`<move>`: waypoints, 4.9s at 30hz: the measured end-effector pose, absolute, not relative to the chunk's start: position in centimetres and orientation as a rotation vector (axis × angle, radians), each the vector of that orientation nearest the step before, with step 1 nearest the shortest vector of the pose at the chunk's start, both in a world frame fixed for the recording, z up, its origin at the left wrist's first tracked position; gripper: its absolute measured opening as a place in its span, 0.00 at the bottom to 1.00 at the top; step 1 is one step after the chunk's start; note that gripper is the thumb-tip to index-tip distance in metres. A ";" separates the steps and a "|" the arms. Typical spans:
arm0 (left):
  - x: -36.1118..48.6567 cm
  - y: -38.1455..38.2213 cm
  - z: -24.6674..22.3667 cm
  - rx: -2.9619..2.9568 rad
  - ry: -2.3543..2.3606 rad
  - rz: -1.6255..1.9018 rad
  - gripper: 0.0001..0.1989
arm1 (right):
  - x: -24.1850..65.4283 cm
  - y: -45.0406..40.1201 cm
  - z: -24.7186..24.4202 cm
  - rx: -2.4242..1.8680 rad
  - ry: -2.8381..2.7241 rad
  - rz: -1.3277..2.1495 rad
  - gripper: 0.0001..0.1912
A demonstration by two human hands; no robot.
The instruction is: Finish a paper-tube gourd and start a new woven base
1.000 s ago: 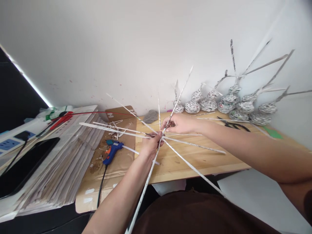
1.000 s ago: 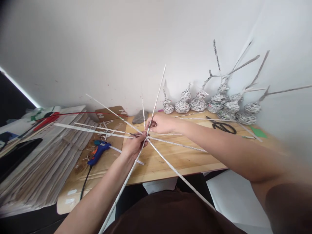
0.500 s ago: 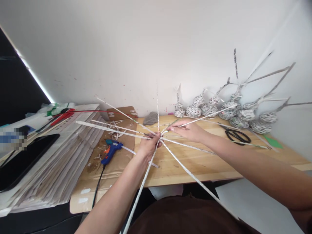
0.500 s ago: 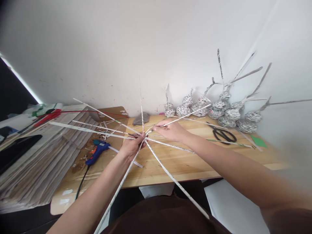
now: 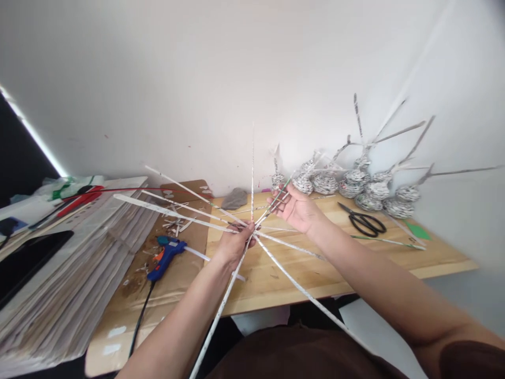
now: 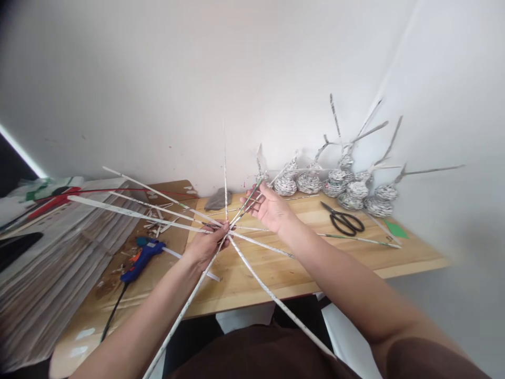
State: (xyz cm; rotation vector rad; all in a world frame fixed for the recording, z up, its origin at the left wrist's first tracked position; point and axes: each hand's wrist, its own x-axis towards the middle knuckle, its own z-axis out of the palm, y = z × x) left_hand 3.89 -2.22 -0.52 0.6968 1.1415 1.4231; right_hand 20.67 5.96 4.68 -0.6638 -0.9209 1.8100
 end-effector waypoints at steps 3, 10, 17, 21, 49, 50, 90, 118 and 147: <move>3.5 -2.1 -0.7 0.673 1.189 1.417 0.28 | 22.1 7.4 6.7 -0.772 -0.924 1.657 0.17; 3.2 -1.7 -1.5 0.676 1.229 1.425 0.27 | 27.2 10.2 10.4 -1.174 -1.316 1.206 0.26; 3.6 -1.5 -1.1 0.657 1.222 1.446 0.25 | 26.7 5.8 6.4 -1.378 -2.085 1.016 0.29; 3.3 -1.4 -1.0 0.659 1.223 1.444 0.26 | 25.2 1.6 5.5 -1.112 -2.466 0.879 0.17; 3.8 -1.1 -1.9 0.501 1.143 1.577 0.17 | 16.1 0.0 3.3 -1.142 -2.639 -0.148 0.10; 3.8 -1.0 -1.8 0.487 1.138 1.589 0.17 | 16.2 0.1 3.0 -1.116 -2.628 -0.135 0.10; 3.0 -1.7 -1.3 0.606 1.145 1.523 0.17 | 17.2 6.9 2.8 -1.161 -1.729 2.117 0.08; 3.7 -0.5 1.0 0.524 0.988 1.441 0.11 | 17.1 9.8 5.0 -1.291 -2.258 1.489 0.08; 4.1 -1.1 -1.3 0.415 1.213 1.601 0.12 | 15.8 7.6 5.6 -1.176 -2.813 0.600 0.10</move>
